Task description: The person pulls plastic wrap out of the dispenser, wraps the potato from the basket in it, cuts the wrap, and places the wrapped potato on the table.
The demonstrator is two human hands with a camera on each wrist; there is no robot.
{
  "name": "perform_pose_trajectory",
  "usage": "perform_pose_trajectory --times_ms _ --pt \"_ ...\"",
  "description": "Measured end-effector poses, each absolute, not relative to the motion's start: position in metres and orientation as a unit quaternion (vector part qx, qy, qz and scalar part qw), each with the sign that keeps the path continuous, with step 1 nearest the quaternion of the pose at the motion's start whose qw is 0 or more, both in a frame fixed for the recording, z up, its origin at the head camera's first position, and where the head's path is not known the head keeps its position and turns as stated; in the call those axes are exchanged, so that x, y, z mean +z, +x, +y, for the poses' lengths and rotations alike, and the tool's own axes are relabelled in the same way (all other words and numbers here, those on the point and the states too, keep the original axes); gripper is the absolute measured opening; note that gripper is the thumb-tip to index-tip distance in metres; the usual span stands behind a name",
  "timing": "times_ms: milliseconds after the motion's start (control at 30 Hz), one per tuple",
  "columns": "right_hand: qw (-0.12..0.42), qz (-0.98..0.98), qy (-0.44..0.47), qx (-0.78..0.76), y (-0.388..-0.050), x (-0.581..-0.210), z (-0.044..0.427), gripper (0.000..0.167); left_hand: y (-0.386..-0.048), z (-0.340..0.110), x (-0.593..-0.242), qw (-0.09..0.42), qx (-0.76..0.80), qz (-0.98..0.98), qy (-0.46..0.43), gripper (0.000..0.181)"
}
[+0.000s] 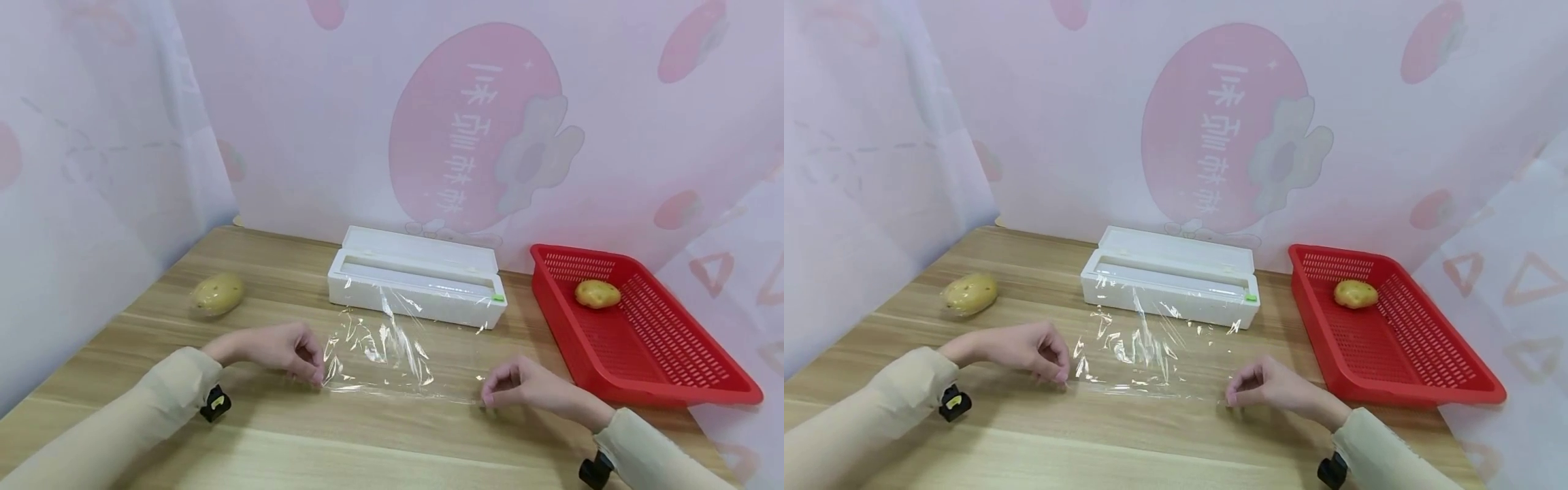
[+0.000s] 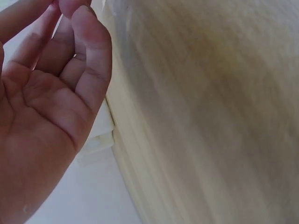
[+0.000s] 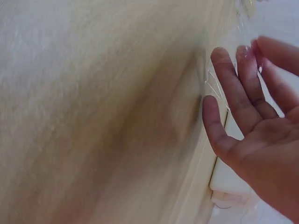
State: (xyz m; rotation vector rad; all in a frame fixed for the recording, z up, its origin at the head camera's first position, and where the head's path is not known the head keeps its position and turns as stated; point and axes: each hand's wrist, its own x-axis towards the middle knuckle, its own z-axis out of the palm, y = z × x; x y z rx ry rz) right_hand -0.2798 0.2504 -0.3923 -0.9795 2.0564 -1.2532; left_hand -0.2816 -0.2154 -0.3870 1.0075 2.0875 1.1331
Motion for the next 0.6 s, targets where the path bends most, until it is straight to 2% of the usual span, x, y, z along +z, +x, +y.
perform_pose_trajectory --times_ms 200,600 --pt "0.274 0.729 -0.452 -0.436 -0.277 -0.394 0.246 0.006 -0.279 -0.220 -0.385 0.287 0.413 0.773 0.386 0.008" --pt "0.288 0.729 -0.471 -0.404 -0.273 -0.389 0.238 0.007 -0.277 -0.224 -0.383 0.299 0.408 0.778 0.373 0.012"
